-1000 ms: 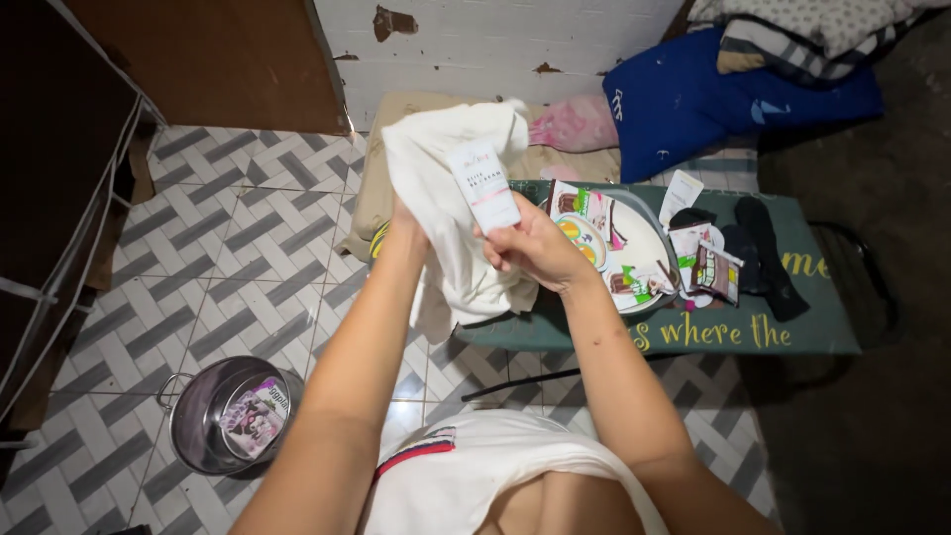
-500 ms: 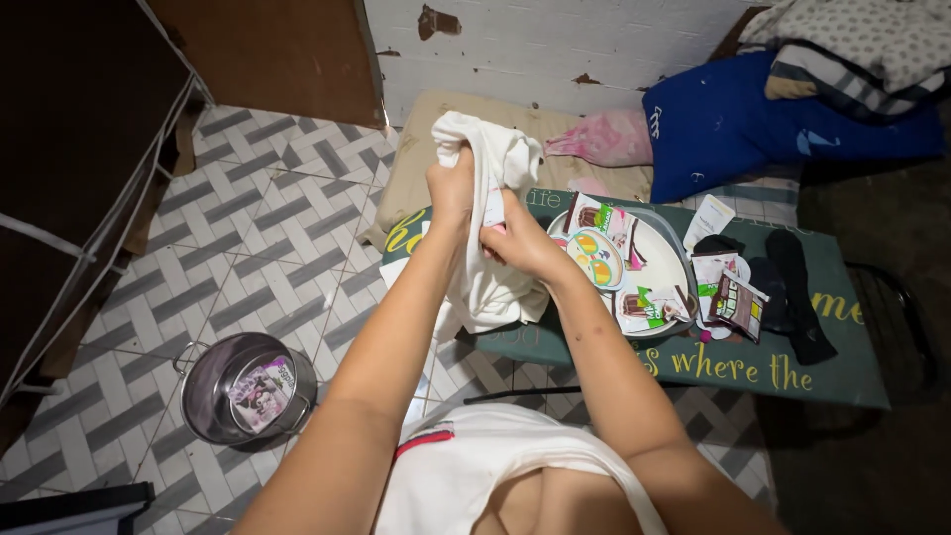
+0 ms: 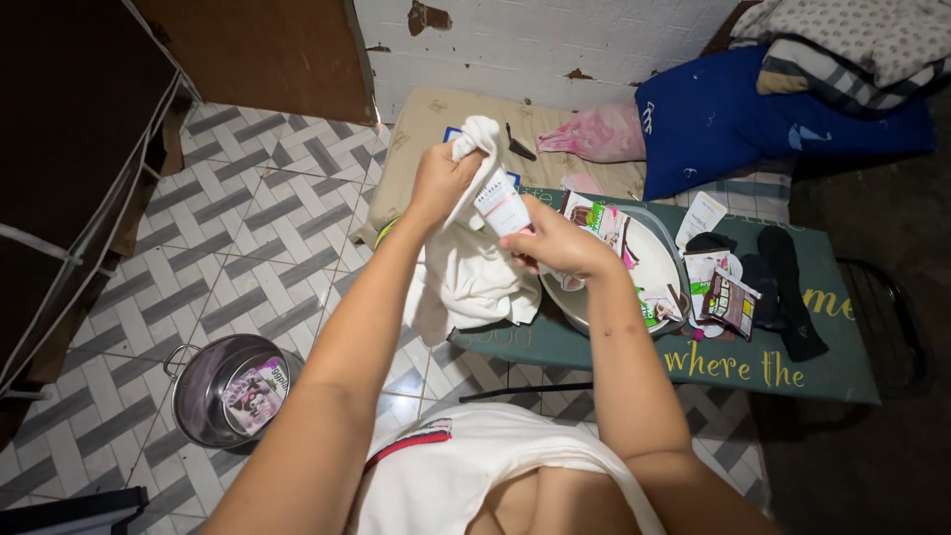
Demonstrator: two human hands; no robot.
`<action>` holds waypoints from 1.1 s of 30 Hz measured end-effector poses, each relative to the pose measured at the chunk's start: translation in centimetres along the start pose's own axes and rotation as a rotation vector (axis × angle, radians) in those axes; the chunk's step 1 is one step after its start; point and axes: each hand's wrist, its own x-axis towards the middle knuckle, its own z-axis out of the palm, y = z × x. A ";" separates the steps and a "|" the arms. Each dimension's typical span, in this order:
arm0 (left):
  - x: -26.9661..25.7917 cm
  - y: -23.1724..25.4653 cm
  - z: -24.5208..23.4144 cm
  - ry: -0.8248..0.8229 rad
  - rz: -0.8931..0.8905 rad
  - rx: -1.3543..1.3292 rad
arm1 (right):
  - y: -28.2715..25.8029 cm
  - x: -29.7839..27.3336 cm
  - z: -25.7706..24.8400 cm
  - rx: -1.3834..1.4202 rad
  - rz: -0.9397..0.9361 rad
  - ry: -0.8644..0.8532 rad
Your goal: Organizing various small products and packets into the door shelves of a small refrigerator.
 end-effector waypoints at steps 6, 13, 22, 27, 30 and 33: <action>0.9 -3.8 -1.4 -0.114 0.101 0.081 | -0.2 -3.1 -3.3 0.119 -0.004 -0.067; -1.5 -0.6 0.3 -0.585 -0.199 -0.572 | -0.3 0.8 0.3 1.207 -0.379 -0.186; -2.1 3.6 1.5 -0.778 -0.365 -0.831 | 9.2 6.9 1.7 1.483 -0.409 -0.586; -2.3 2.0 1.2 -0.284 -0.235 -0.454 | 9.5 8.0 1.3 1.280 -0.189 -0.217; -2.4 0.7 1.6 -0.127 -0.317 -0.397 | 4.4 6.4 2.3 1.152 -0.015 -0.005; -2.0 0.0 1.2 -0.014 -0.444 -0.358 | 3.4 5.8 2.3 1.156 -0.301 -0.248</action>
